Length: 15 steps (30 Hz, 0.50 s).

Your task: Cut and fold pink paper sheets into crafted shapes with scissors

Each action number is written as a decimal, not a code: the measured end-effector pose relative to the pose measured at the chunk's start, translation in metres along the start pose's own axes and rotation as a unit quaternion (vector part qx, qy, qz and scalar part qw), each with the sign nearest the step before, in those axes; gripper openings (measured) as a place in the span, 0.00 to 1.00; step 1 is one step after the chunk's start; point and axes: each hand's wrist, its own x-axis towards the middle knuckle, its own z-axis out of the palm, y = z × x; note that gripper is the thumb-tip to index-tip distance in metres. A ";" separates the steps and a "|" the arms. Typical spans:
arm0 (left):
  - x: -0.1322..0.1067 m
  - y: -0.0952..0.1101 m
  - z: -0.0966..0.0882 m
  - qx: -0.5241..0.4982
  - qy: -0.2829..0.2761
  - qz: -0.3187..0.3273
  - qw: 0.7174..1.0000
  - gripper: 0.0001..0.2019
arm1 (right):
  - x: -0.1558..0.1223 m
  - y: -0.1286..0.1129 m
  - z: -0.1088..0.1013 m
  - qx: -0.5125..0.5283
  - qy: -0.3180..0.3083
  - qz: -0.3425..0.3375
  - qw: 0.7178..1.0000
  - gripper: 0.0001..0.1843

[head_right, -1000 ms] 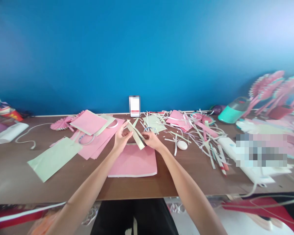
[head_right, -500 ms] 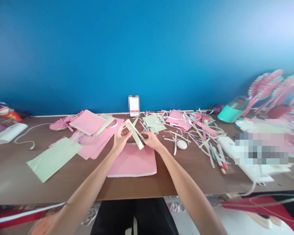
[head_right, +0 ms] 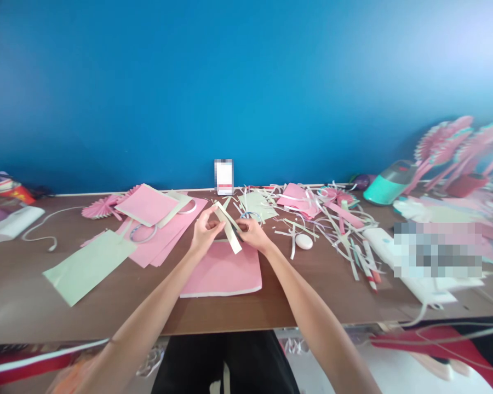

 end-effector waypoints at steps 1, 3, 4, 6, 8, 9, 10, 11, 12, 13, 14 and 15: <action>0.000 -0.001 0.000 0.003 -0.005 -0.004 1.000 0.30 | 0.000 0.000 0.000 0.003 0.001 0.000 1.000 0.13; 0.000 -0.003 0.000 0.010 -0.012 -0.010 1.000 0.31 | 0.000 0.000 0.000 0.007 0.000 0.004 1.000 0.13; 0.000 -0.003 0.000 0.012 -0.015 -0.010 1.000 0.32 | 0.000 0.000 0.000 0.007 -0.001 0.007 1.000 0.13; 0.000 -0.005 0.001 0.015 -0.015 -0.009 1.000 0.32 | 0.001 0.000 0.000 0.005 -0.002 0.015 1.000 0.13; 0.000 -0.005 0.002 0.016 -0.019 -0.008 1.000 0.32 | 0.001 0.000 0.000 0.004 0.000 0.020 1.000 0.14; 0.000 -0.005 0.002 0.017 -0.024 -0.009 1.000 0.32 | 0.001 -0.001 0.000 0.005 0.001 0.021 1.000 0.14; 0.000 -0.005 0.002 0.019 -0.029 -0.011 0.999 0.33 | 0.001 0.000 0.000 0.007 0.003 0.022 1.000 0.15; 0.000 -0.004 0.002 0.023 -0.033 -0.011 0.999 0.33 | 0.001 0.000 0.000 0.008 0.007 0.024 1.000 0.15; 0.001 -0.004 0.001 0.028 -0.031 -0.009 0.999 0.32 | 0.001 0.000 0.000 0.009 0.012 0.027 1.000 0.15; 0.003 -0.003 -0.001 0.034 -0.021 -0.006 0.999 0.31 | 0.001 0.000 -0.001 0.009 0.018 0.032 0.999 0.15; 0.004 -0.003 -0.004 0.041 0.000 0.000 0.999 0.30 | 0.001 0.001 -0.001 0.010 0.023 0.040 0.999 0.15; 0.007 -0.004 -0.008 0.050 0.032 0.008 0.998 0.29 | 0.002 0.001 -0.002 0.013 0.027 0.048 0.998 0.15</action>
